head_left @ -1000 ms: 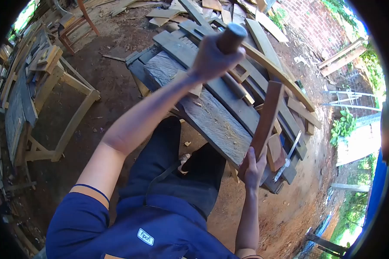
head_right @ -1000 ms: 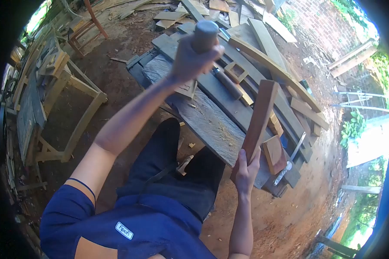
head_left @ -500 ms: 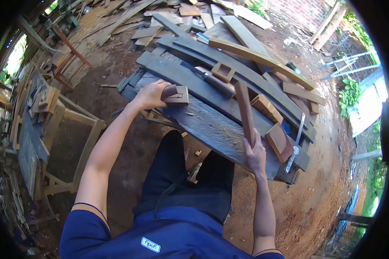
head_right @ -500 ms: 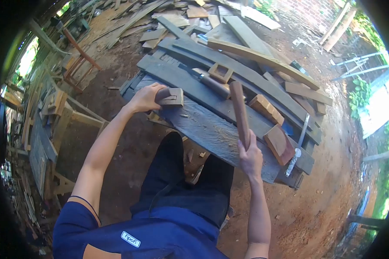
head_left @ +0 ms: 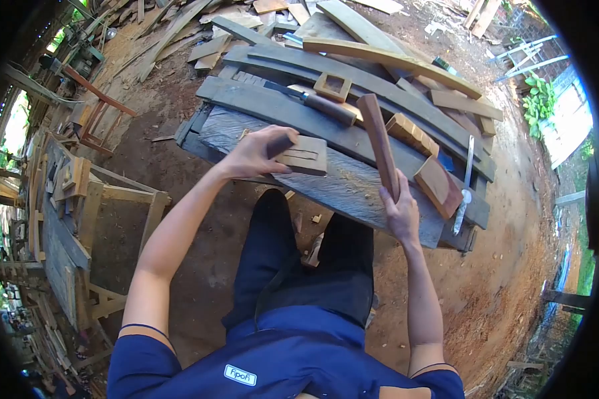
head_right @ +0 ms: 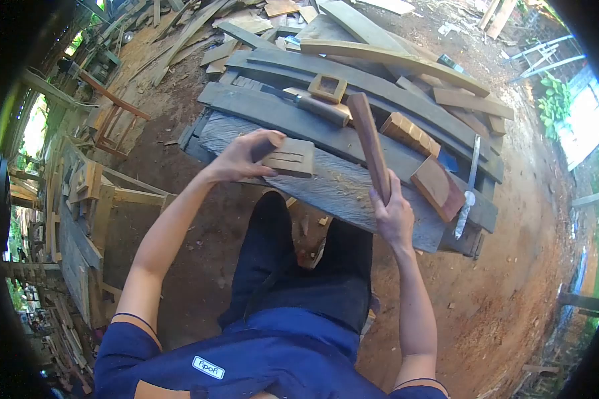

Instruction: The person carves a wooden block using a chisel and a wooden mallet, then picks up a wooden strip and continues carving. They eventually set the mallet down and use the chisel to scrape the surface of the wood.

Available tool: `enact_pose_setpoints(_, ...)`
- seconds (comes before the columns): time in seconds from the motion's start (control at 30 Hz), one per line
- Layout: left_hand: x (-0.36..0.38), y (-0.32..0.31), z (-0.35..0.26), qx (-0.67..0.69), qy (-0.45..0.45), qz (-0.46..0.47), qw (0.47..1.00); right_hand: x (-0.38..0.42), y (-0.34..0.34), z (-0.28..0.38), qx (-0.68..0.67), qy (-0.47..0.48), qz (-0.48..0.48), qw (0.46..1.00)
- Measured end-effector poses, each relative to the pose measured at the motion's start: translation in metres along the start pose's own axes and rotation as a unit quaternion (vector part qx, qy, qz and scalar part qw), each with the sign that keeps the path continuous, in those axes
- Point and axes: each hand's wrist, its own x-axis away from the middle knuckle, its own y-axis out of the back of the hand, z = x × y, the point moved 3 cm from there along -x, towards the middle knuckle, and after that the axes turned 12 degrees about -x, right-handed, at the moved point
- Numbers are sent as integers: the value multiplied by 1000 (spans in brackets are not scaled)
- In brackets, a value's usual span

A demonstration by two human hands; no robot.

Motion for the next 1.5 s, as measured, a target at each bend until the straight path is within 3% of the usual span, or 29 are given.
enact_pose_setpoints(0.03,-3,-3,-11,-137,-134,-47,980,-1,-3,-3,-5,-3,1,1000)
enact_pose_setpoints(0.07,-6,-10,-8,-142,-41,17,989,-2,-5,-5,9,11,-8,1000)
enact_pose_setpoints(0.17,-15,-13,-1,-235,-55,16,970,-1,-1,-6,23,14,-26,999)
enact_pose_setpoints(0.2,-15,-7,-10,-265,-4,38,963,0,0,-6,27,12,-21,999)
enact_pose_setpoints(0.33,-24,27,-23,-295,-51,-57,953,1,0,-5,28,10,-10,1000)
enact_pose_setpoints(0.4,-30,53,-42,-183,-54,-181,965,-1,-4,-5,31,13,-2,999)
enact_pose_setpoints(0.43,-32,61,-66,-131,-131,-291,939,-2,-4,-5,41,17,-3,999)
enact_pose_setpoints(0.5,-35,68,-77,19,-48,-284,957,-3,-3,-4,55,22,-5,998)
enact_pose_setpoints(0.53,-38,65,-88,20,-47,-286,957,-3,-3,-3,60,13,1,998)
enact_pose_setpoints(0.6,-45,52,-109,304,-117,-277,904,-3,-3,-2,67,5,4,998)
enact_pose_setpoints(0.7,-57,36,-125,353,-197,-291,867,-3,-4,-3,71,2,4,997)
enact_pose_setpoints(0.87,-58,21,-120,297,-140,-362,872,-3,-4,-4,67,3,-1,998)
enact_pose_setpoints(1.03,-50,28,-102,303,-27,-536,787,-2,-5,-3,70,4,-1,998)
enact_pose_setpoints(1.3,-49,25,-88,322,-14,-538,779,-3,-5,-3,70,5,0,998)
enact_pose_setpoints(1.5,-59,24,-83,241,-42,-537,808,-3,-5,-1,66,10,1,998)
